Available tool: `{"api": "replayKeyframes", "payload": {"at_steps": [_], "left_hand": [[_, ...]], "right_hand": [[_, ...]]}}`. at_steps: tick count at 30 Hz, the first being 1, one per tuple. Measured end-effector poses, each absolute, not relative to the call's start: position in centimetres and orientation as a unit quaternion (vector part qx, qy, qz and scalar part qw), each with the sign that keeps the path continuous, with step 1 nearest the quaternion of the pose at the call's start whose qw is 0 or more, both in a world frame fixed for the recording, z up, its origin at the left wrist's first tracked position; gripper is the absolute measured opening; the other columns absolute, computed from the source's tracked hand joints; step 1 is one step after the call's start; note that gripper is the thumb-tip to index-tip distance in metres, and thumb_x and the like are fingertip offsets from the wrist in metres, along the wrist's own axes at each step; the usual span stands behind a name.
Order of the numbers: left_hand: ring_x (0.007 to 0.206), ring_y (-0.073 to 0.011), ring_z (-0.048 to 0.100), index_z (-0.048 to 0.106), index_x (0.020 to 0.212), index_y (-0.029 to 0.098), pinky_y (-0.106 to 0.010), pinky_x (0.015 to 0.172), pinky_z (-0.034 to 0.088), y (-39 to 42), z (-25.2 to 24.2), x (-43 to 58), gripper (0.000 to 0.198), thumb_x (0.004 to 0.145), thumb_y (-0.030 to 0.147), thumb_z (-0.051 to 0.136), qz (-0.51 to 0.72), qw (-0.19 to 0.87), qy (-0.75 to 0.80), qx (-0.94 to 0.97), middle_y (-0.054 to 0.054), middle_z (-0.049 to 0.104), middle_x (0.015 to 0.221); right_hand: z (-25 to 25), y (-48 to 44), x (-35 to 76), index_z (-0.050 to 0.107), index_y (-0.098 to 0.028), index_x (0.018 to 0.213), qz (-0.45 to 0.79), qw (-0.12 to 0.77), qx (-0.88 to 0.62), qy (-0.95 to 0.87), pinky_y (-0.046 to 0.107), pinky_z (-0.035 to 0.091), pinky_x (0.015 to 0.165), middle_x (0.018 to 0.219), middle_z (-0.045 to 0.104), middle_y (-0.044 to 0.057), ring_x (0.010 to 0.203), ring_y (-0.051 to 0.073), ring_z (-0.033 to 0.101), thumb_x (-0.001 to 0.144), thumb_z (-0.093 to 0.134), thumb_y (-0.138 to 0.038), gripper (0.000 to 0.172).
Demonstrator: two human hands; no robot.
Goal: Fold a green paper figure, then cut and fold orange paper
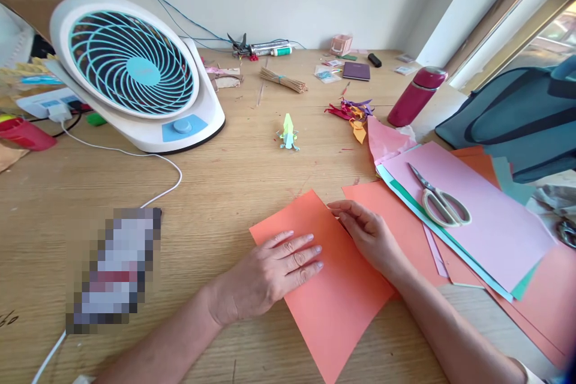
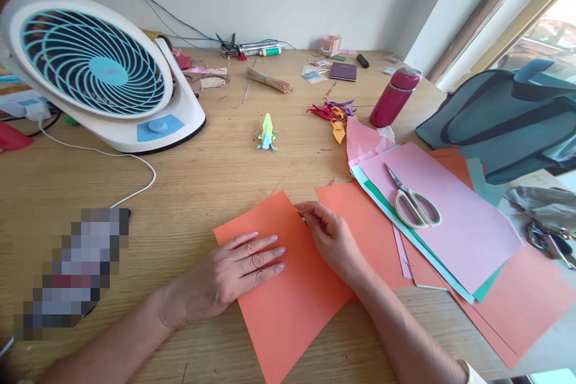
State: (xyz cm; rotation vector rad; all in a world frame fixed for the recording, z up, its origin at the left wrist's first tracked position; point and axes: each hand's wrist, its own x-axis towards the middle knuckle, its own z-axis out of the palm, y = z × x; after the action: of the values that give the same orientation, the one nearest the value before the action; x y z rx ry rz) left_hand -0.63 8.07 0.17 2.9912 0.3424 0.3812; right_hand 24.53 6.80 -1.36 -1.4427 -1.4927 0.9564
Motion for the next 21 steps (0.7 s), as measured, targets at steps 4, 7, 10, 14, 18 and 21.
{"api": "replayKeyframes", "payload": {"at_steps": [4, 7, 10, 14, 18, 21], "left_hand": [[0.140, -0.0250, 0.040, 0.045, 0.144, 0.017, -0.045, 0.111, 0.040, 8.5, -0.2, -1.0, 0.049, 0.098, 0.009, 0.032, 0.151, 0.065, 0.134, 0.977, -0.009, 0.051, 0.146], [0.142, -0.0240, 0.038, 0.041, 0.147, 0.020, -0.045, 0.111, 0.040, 8.8, -0.4, -1.5, 0.051, 0.098, 0.009, 0.032, 0.183, 0.079, 0.157, 0.967, -0.008, 0.051, 0.147], [0.142, -0.0232, 0.038, 0.039, 0.148, 0.024, -0.045, 0.112, 0.040, 9.2, -0.6, -1.9, 0.052, 0.099, 0.010, 0.031, 0.229, 0.099, 0.190, 0.949, -0.007, 0.051, 0.146], [0.141, -0.0261, 0.037, 0.045, 0.145, 0.027, -0.046, 0.112, 0.039, 9.7, -0.7, -2.5, 0.048, 0.097, 0.021, 0.048, 0.276, 0.136, 0.212, 0.928, -0.007, 0.053, 0.144], [0.142, -0.0278, 0.033, 0.052, 0.139, 0.029, -0.048, 0.113, 0.035, 9.9, -0.5, -2.8, 0.043, 0.095, 0.027, 0.055, 0.285, 0.147, 0.221, 0.921, -0.006, 0.054, 0.144], [0.142, -0.0290, 0.033, 0.052, 0.138, 0.030, -0.051, 0.115, 0.031, 10.2, -0.8, -2.8, 0.043, 0.096, 0.030, 0.053, 0.284, 0.127, 0.258, 0.915, -0.006, 0.053, 0.144]], "right_hand": [[-0.8, 6.8, 24.8, 0.064, -0.021, 0.111, 0.474, 0.451, -0.546, -0.523, 0.034, 0.058, 0.076, 0.096, 0.074, 0.006, 0.082, 0.018, 0.071, 0.098, 0.043, -0.041, 0.031], [-0.4, 6.8, 25.0, 0.064, -0.021, 0.117, 0.496, 0.447, -0.542, -0.511, 0.034, 0.059, 0.072, 0.084, 0.074, 0.004, 0.076, 0.018, 0.071, 0.097, 0.044, -0.040, 0.033], [-0.3, 6.9, 25.4, 0.068, -0.024, 0.113, 0.477, 0.454, -0.525, -0.540, 0.037, 0.057, 0.087, 0.107, 0.074, 0.006, 0.100, 0.022, 0.070, 0.094, 0.052, -0.039, 0.029], [-0.4, 6.8, 25.7, 0.069, -0.029, 0.113, 0.460, 0.456, -0.469, -0.600, 0.039, 0.047, 0.106, 0.131, 0.065, 0.005, 0.127, 0.024, 0.056, 0.095, 0.055, -0.037, 0.024], [-0.4, 6.5, 25.1, 0.068, -0.028, 0.110, 0.395, 0.462, -0.452, -0.652, 0.038, 0.052, 0.098, 0.127, 0.064, 0.009, 0.121, 0.025, 0.059, 0.093, 0.060, -0.034, 0.020], [-0.4, 6.2, 24.6, 0.069, -0.025, 0.100, 0.284, 0.461, -0.468, -0.698, 0.036, 0.055, 0.086, 0.115, 0.065, 0.010, 0.105, 0.023, 0.064, 0.092, 0.060, -0.026, 0.012]]}}
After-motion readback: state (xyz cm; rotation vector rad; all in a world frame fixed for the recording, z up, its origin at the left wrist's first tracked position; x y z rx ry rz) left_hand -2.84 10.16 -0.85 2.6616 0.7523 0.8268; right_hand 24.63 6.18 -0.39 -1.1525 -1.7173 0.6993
